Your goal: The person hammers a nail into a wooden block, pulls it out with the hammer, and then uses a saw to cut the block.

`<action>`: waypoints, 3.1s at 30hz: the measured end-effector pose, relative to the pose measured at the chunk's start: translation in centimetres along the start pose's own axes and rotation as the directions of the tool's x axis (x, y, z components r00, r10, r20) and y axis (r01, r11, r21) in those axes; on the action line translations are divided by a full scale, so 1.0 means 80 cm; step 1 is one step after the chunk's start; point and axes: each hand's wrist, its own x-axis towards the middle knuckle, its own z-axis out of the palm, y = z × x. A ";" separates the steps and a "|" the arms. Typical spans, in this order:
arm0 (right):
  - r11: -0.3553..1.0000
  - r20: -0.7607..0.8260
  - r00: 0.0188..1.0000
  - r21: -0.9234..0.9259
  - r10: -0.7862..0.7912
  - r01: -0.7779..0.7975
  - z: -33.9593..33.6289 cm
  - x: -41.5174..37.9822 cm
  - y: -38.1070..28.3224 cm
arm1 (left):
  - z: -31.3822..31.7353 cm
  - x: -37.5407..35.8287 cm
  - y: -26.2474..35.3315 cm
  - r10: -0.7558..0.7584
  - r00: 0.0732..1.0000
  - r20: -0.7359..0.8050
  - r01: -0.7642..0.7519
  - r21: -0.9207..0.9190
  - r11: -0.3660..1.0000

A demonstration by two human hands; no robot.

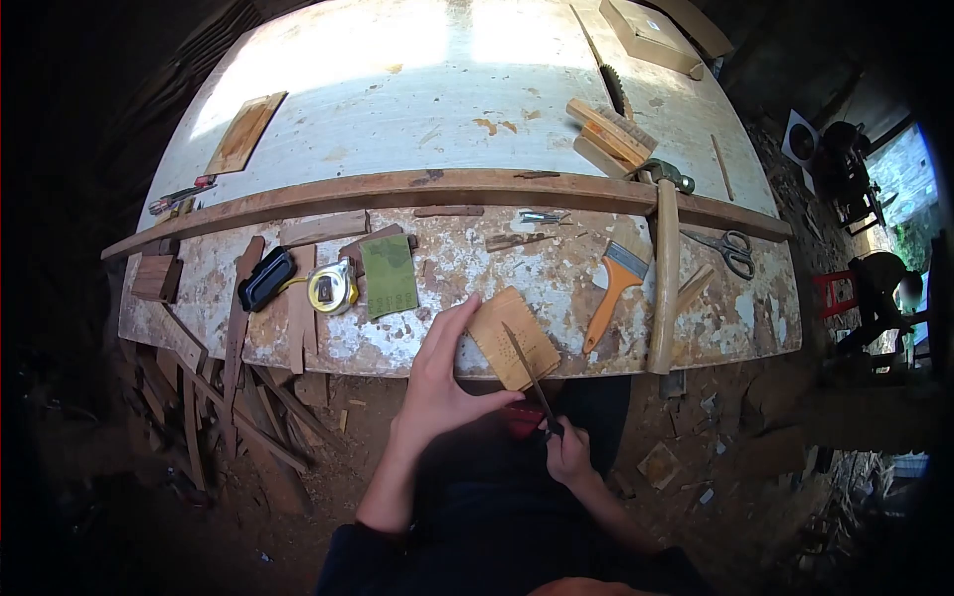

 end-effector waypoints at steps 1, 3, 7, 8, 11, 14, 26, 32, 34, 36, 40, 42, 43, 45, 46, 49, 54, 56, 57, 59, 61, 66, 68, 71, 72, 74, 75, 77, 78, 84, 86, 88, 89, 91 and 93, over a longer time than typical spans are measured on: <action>0.999 -0.030 0.999 0.003 -0.033 0.033 0.001 0.002 -0.003 | 0.000 0.000 0.000 -0.002 1.000 0.002 0.002 -0.002 1.000; 0.995 -0.089 0.991 0.007 -0.098 0.099 0.005 0.009 -0.010 | 0.000 0.000 0.002 -0.008 1.000 0.004 0.008 -0.003 1.000; 0.995 -0.063 0.994 -0.017 -0.094 0.094 0.003 0.014 -0.020 | 0.000 0.001 0.000 -0.001 1.000 0.000 0.001 0.005 1.000; 0.995 -0.065 0.993 -0.023 -0.097 0.096 0.003 0.015 -0.022 | -0.001 0.001 -0.001 -0.006 1.000 0.001 0.006 0.003 1.000; 0.994 -0.073 0.992 -0.036 -0.105 0.102 0.004 0.017 -0.024 | -0.001 0.001 -0.001 -0.019 1.000 0.004 0.019 -0.008 1.000; 0.995 -0.018 0.996 -0.055 -0.088 0.087 0.005 0.013 -0.008 | -0.001 0.001 -0.002 -0.025 1.000 0.003 0.025 -0.021 0.999; 0.994 -0.033 0.997 -0.086 -0.064 0.061 0.018 0.003 0.004 | 0.000 0.002 0.006 -0.063 0.998 0.005 0.063 -0.022 0.998; 0.987 -0.022 0.997 -0.148 -0.074 0.070 0.013 0.002 0.015 | 0.002 0.001 -0.001 -0.053 0.999 0.001 0.053 -0.046 0.998; 0.988 -0.023 0.998 -0.143 -0.065 0.061 0.009 0.009 -0.002 | 0.002 0.001 -0.003 -0.053 0.999 0.006 0.053 -0.053 0.997; 0.991 -0.028 0.997 -0.112 -0.071 0.067 0.011 0.012 -0.016 | 0.002 0.001 0.000 -0.053 0.999 0.004 0.053 -0.044 0.998; 0.988 -0.004 0.996 -0.128 -0.085 0.084 0.017 0.009 0.020 | 0.001 0.003 0.000 -0.047 0.999 -0.001 0.047 -0.033 0.998; 0.993 0.028 0.999 -0.113 -0.028 0.031 0.024 0.009 0.016 | 0.003 0.004 0.002 -0.040 0.999 0.007 0.040 -0.018 0.999; 0.994 0.034 0.999 -0.104 -0.026 0.030 0.023 0.011 0.010 | 0.001 0.001 0.002 -0.048 0.999 0.009 0.048 -0.004 0.999; 0.995 0.030 0.999 -0.091 -0.035 0.038 0.020 0.021 -0.002 | 0.003 0.001 0.003 -0.066 0.998 0.007 0.066 -0.032 0.997; 0.996 0.042 0.998 -0.078 -0.037 0.040 0.021 0.019 0.010 | 0.003 0.003 0.003 -0.062 0.998 0.004 0.062 -0.038 0.997; 0.998 0.070 0.997 -0.046 -0.035 0.038 0.017 0.013 0.023 | 0.001 0.003 0.002 -0.040 0.999 0.006 0.040 -0.027 0.999; 0.998 0.083 0.996 0.035 0.041 -0.044 0.006 0.027 -0.037 | 0.000 0.002 0.003 -0.053 0.999 0.010 0.054 -0.040 0.998; 1.000 0.040 0.999 -0.002 -0.025 0.025 0.017 0.012 0.004 | 0.001 0.001 0.001 -0.055 0.998 0.009 0.056 -0.046 0.997; 0.998 0.019 0.998 -0.027 -0.060 0.061 0.016 0.017 0.006 | 0.002 0.001 0.001 -0.054 0.999 0.005 0.055 -0.052 0.997; 0.998 0.043 0.998 -0.049 -0.034 0.036 0.017 0.022 0.010 | 0.002 0.004 0.002 -0.038 0.999 -0.008 0.038 -0.036 0.999; 1.000 0.071 0.997 -0.021 0.019 -0.018 0.016 0.014 -0.010 | 0.002 0.001 0.003 -0.057 0.998 0.009 0.058 -0.040 0.998; 1.000 0.050 0.999 -0.019 -0.011 0.012 0.021 0.017 0.020 | 0.002 0.003 0.001 -0.024 1.000 -0.020 0.023 -0.025 0.999; 0.998 0.029 0.999 -0.051 -0.043 0.045 0.023 0.019 0.013 | 0.003 0.001 0.003 -0.037 0.999 0.004 0.038 -0.015 0.999; 0.999 0.036 0.999 -0.044 -0.001 0.003 0.017 0.013 -0.009 | 0.003 0.000 0.004 -0.082 0.997 0.005 0.082 -0.051 0.995; 0.999 0.033 0.999 -0.034 -0.007 0.008 0.017 0.025 -0.009 | 0.001 0.002 0.006 -0.073 0.997 0.009 0.073 -0.033 0.997; 0.998 0.056 0.998 -0.048 -0.028 0.030 0.027 0.007 0.039 | 0.001 0.000 0.003 -0.053 0.999 0.003 0.053 -0.030 0.998; 0.997 0.066 0.997 -0.061 -0.040 0.044 0.028 0.005 0.058 | 0.003 0.001 0.001 -0.038 0.999 -0.004 0.038 -0.033 0.999; 0.999 0.052 0.998 -0.041 -0.031 0.033 0.020 0.025 0.010 | 0.005 0.002 0.000 -0.049 0.999 -0.003 0.049 -0.045 0.998; 0.999 0.050 0.999 -0.029 -0.016 0.018 0.017 0.026 -0.008 | 0.004 0.003 0.002 -0.057 0.998 0.003 0.057 -0.037 0.998; 1.000 0.083 0.996 0.006 0.022 -0.023 0.025 0.002 0.044 | 0.001 0.003 0.005 -0.005 1.000 -0.016 0.005 -0.004 1.000; 1.000 0.076 0.997 0.013 0.011 -0.012 0.012 0.022 -0.004 | 0.002 0.004 0.007 -0.027 1.000 -0.011 0.027 -0.018 0.999; 0.999 0.084 0.996 0.008 0.037 -0.038 0.011 0.011 -0.020 | 0.004 -0.001 0.007 -0.039 0.999 -0.009 0.039 -0.020 0.999; 0.999 0.086 0.996 -0.008 0.039 -0.039 0.012 0.010 -0.009 | 0.003 0.003 0.006 -0.028 0.999 -0.018 0.027 -0.014 1.000; 0.999 0.083 0.996 -0.032 0.044 -0.042 0.017 0.006 0.013 | 0.002 0.003 0.007 -0.026 0.999 -0.027 0.025 -0.019 1.000; 0.997 0.089 0.994 -0.052 0.056 -0.052 0.019 0.002 0.034 | 0.003 0.006 0.006 -0.022 0.999 -0.035 0.021 -0.024 0.999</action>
